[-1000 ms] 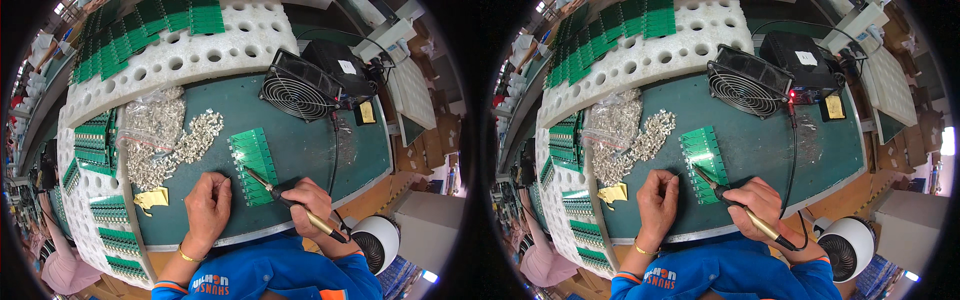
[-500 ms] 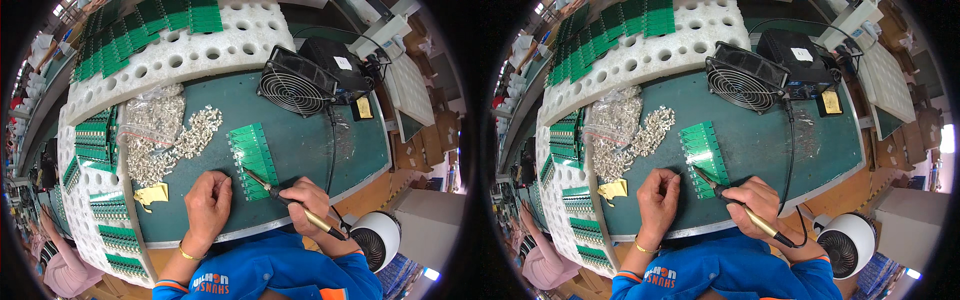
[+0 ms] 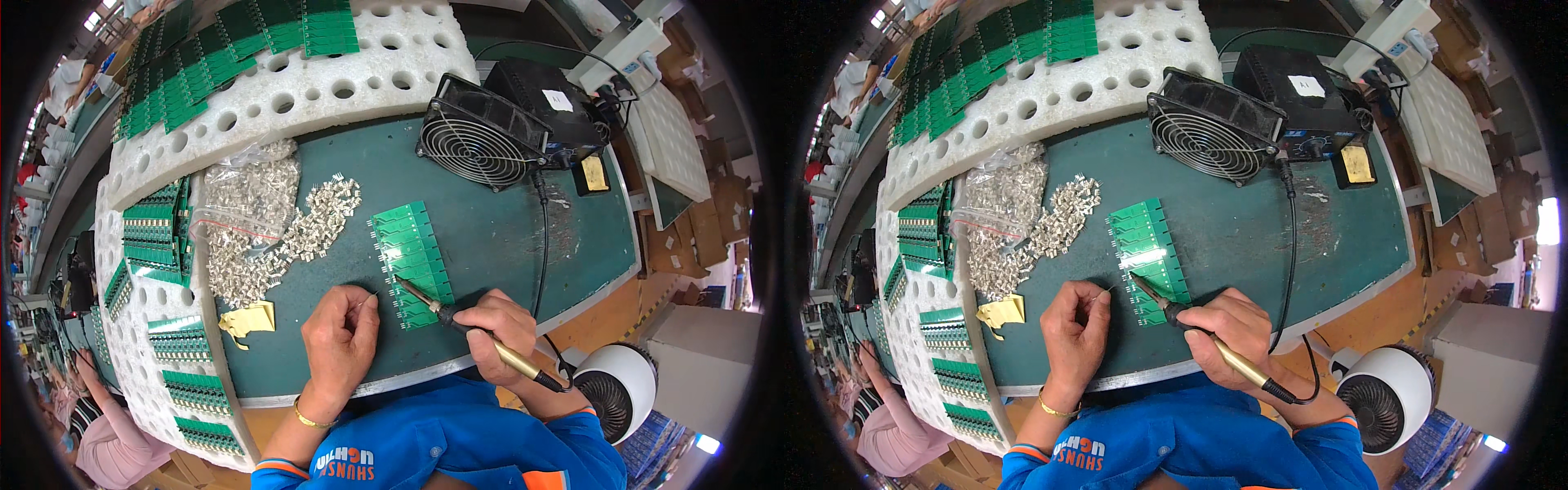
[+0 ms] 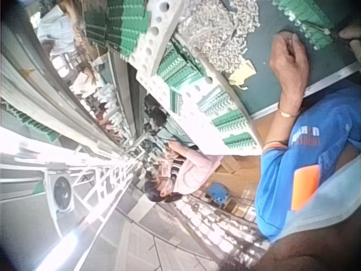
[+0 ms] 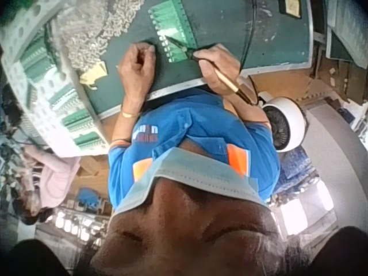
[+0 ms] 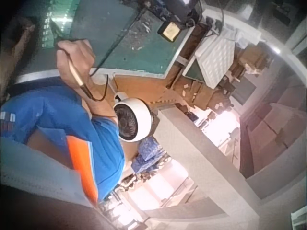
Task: The person solders small electronic components onto a green circuit board using a soldering iron, holds up the board, and solders components onto another circuit board.
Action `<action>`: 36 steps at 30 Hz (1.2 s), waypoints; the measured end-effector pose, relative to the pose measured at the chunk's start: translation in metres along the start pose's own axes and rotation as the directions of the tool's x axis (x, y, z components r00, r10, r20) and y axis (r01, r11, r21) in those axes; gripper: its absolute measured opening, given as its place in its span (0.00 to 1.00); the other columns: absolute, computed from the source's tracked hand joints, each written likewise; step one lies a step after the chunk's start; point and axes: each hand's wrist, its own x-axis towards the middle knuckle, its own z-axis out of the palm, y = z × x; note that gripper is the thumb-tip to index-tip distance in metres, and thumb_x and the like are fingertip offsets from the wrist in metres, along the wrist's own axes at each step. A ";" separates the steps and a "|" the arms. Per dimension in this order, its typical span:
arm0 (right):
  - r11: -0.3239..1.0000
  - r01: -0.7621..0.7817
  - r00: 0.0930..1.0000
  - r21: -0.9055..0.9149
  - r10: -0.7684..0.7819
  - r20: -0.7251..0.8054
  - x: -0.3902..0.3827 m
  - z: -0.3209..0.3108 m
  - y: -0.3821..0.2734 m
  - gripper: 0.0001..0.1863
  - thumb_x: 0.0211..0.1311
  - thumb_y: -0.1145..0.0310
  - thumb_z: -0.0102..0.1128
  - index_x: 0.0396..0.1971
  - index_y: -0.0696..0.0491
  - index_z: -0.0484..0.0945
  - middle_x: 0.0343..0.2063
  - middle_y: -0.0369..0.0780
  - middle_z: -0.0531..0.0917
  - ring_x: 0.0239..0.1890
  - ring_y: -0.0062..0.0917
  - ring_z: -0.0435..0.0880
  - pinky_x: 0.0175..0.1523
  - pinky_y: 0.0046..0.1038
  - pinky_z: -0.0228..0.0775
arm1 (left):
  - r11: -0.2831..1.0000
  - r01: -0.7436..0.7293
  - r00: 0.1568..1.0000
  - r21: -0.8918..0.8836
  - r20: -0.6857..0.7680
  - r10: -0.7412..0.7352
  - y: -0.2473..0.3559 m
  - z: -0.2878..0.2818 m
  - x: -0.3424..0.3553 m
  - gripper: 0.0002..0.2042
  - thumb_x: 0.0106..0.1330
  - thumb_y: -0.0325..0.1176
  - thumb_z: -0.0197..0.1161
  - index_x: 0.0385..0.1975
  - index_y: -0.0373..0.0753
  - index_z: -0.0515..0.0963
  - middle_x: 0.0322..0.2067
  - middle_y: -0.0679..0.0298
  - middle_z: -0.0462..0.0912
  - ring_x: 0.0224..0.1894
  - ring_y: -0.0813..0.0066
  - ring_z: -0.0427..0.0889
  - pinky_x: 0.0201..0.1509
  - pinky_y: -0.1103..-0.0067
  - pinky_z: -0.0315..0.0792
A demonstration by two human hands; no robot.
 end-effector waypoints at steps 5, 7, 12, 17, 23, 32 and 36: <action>0.999 0.038 0.999 -0.005 -0.038 -0.002 0.000 0.001 0.003 0.10 0.64 0.69 0.58 0.35 0.62 0.79 0.21 0.41 0.79 0.20 0.29 0.74 0.28 0.30 0.67 | 1.000 -0.023 1.000 0.014 -0.014 0.023 -0.004 0.002 -0.001 0.04 0.62 0.22 0.66 0.28 0.33 0.76 0.20 0.61 0.76 0.19 0.78 0.73 0.24 0.80 0.68; 0.999 0.035 0.999 -0.004 -0.035 0.002 0.001 0.001 0.002 0.10 0.64 0.69 0.58 0.35 0.62 0.79 0.21 0.41 0.79 0.20 0.29 0.74 0.28 0.30 0.67 | 0.999 -0.024 1.000 0.027 -0.012 0.024 -0.002 0.002 0.000 0.04 0.62 0.22 0.66 0.28 0.33 0.76 0.21 0.61 0.76 0.19 0.77 0.73 0.24 0.80 0.68; 1.000 0.027 1.000 -0.004 -0.027 0.010 0.001 0.000 0.001 0.10 0.64 0.68 0.58 0.35 0.62 0.80 0.22 0.41 0.80 0.20 0.29 0.75 0.29 0.30 0.67 | 0.998 -0.036 0.999 0.058 -0.010 0.037 -0.001 0.003 0.000 0.04 0.61 0.21 0.66 0.27 0.33 0.76 0.21 0.60 0.76 0.18 0.76 0.74 0.23 0.79 0.69; 1.000 0.009 1.000 -0.007 -0.009 0.002 0.000 0.001 0.002 0.09 0.60 0.69 0.63 0.35 0.59 0.81 0.22 0.41 0.82 0.20 0.30 0.79 0.29 0.31 0.67 | 0.995 -0.075 0.997 0.070 -0.014 0.076 -0.001 0.004 0.000 0.04 0.63 0.21 0.65 0.28 0.33 0.76 0.20 0.66 0.76 0.21 0.84 0.71 0.26 0.84 0.67; 1.000 0.004 1.000 0.000 -0.004 0.010 0.001 0.001 0.002 0.09 0.60 0.69 0.63 0.35 0.59 0.81 0.23 0.41 0.83 0.20 0.30 0.79 0.29 0.31 0.67 | 0.995 -0.052 0.998 0.081 -0.016 0.053 0.002 0.004 0.000 0.04 0.61 0.21 0.66 0.27 0.33 0.77 0.21 0.60 0.77 0.19 0.74 0.75 0.23 0.78 0.70; 0.999 0.041 0.999 -0.010 -0.040 0.031 0.002 0.000 0.001 0.10 0.63 0.70 0.58 0.35 0.62 0.79 0.23 0.42 0.80 0.20 0.30 0.75 0.28 0.31 0.68 | 0.981 -0.150 0.987 0.124 -0.035 0.156 0.000 0.006 -0.001 0.05 0.58 0.19 0.66 0.27 0.35 0.77 0.23 0.58 0.79 0.19 0.69 0.77 0.24 0.76 0.71; 1.000 0.026 1.000 -0.016 -0.026 0.012 0.003 0.001 0.000 0.09 0.60 0.69 0.64 0.36 0.59 0.81 0.23 0.41 0.82 0.20 0.31 0.78 0.30 0.31 0.67 | 0.974 -0.178 0.982 0.140 -0.042 0.185 -0.001 0.007 -0.001 0.05 0.57 0.19 0.66 0.27 0.36 0.77 0.24 0.58 0.80 0.19 0.67 0.78 0.24 0.75 0.72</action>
